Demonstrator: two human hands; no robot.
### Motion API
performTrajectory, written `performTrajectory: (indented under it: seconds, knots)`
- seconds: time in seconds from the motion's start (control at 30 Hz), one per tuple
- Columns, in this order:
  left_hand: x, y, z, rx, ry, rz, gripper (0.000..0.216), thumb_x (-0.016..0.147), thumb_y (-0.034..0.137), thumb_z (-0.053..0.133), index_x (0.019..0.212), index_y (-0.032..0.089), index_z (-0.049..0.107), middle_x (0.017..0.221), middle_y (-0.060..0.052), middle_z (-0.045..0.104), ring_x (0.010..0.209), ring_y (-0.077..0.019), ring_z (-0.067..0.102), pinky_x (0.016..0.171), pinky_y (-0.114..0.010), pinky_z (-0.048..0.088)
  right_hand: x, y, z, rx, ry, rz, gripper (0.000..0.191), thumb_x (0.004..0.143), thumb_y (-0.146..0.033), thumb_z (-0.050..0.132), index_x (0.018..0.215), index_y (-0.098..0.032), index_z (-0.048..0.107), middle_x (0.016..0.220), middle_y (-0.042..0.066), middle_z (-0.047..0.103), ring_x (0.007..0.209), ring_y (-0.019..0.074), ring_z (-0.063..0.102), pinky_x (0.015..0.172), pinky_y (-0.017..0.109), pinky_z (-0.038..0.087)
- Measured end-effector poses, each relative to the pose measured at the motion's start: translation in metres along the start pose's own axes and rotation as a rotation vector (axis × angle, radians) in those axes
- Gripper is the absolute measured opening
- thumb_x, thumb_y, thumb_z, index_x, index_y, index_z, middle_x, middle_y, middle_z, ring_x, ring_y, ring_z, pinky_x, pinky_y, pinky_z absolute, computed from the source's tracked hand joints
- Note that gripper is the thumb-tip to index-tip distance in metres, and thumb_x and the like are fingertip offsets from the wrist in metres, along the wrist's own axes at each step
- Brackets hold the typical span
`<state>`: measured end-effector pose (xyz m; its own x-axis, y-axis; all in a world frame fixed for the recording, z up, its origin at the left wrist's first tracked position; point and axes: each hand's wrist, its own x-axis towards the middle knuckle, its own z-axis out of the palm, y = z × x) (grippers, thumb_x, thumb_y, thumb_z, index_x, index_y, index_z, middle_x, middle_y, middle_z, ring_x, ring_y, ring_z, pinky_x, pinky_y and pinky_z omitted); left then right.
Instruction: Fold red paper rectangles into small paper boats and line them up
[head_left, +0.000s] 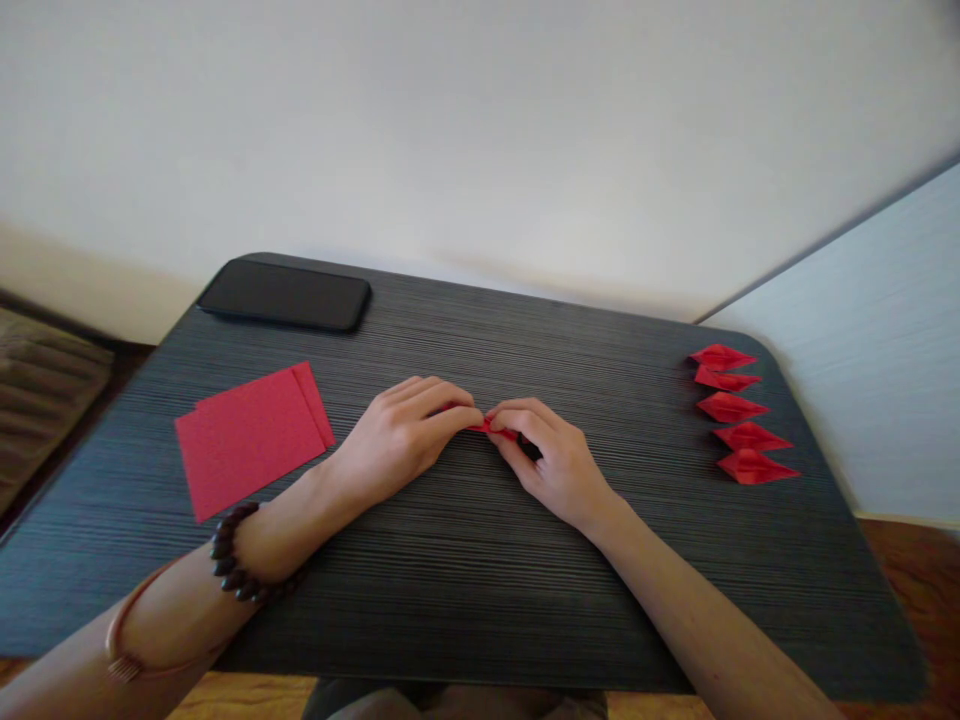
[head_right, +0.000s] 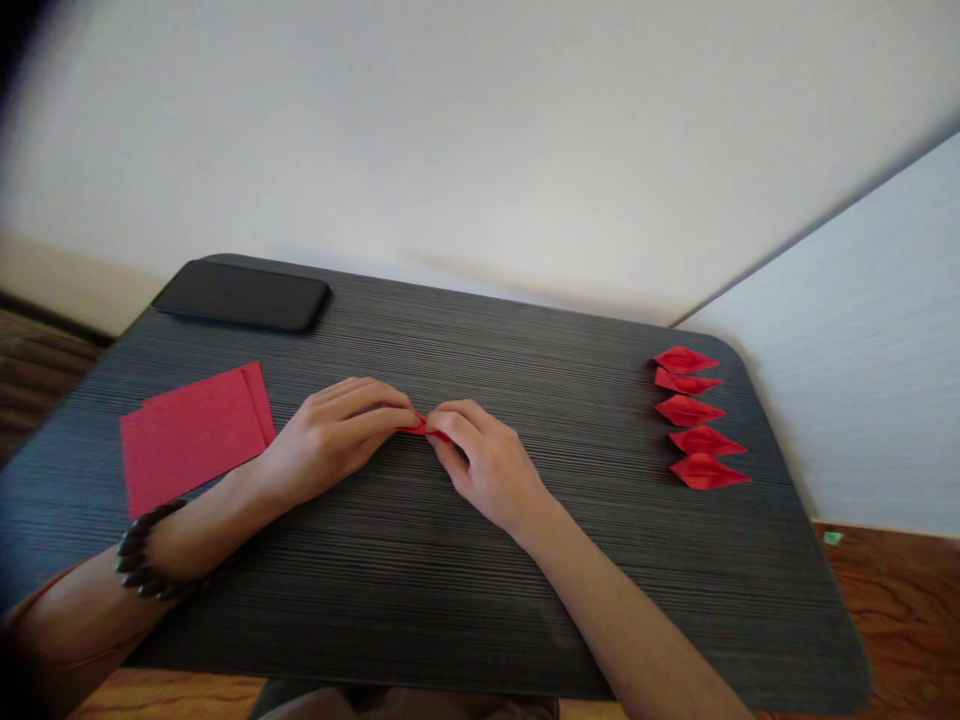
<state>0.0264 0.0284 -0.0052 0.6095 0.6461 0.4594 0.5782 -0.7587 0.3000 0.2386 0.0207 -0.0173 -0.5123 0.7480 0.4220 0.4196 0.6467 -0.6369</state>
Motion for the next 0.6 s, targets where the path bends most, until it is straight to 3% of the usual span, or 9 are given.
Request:
performTrajectory:
  seconds: [0.27,0.47,0.6]
  knots:
    - [0.002,0.0014,-0.0006,0.001,0.025,0.015,0.016,0.087,0.011,0.055,0.1,0.018,0.059,0.098,-0.003,0.065,0.088,-0.0157,0.058,0.083,-0.031,0.044,-0.0014,0.0002,-0.0013,-0.054,0.054,0.083,0.012,0.087,-0.025,0.059,0.098,-0.02,0.056,0.085,0.002,0.064,0.07,0.0119,0.06,0.067,0.025,0.051]
    - [0.0034,0.0045,-0.0001,-0.026,0.01,0.015,0.015,0.088,0.016,0.057,0.102,0.019,0.059,0.096,-0.003,0.065,0.085,-0.015,0.059,0.078,-0.031,0.044,-0.0019,-0.0008,-0.0009,0.004,0.113,0.099,0.015,0.086,-0.026,0.061,0.099,-0.022,0.056,0.086,0.001,0.067,0.072,0.0118,0.064,0.069,0.024,0.053]
    - [0.0022,0.0059,0.001,-0.144,0.051,-0.101,0.014,0.086,0.014,0.056,0.1,0.017,0.06,0.094,-0.005,0.064,0.084,-0.0146,0.058,0.077,-0.029,0.046,-0.0045,0.0003,0.0004,0.02,0.231,0.133,0.015,0.086,-0.026,0.06,0.1,-0.023,0.054,0.082,-0.001,0.069,0.058,0.0096,0.064,0.06,0.022,0.053]
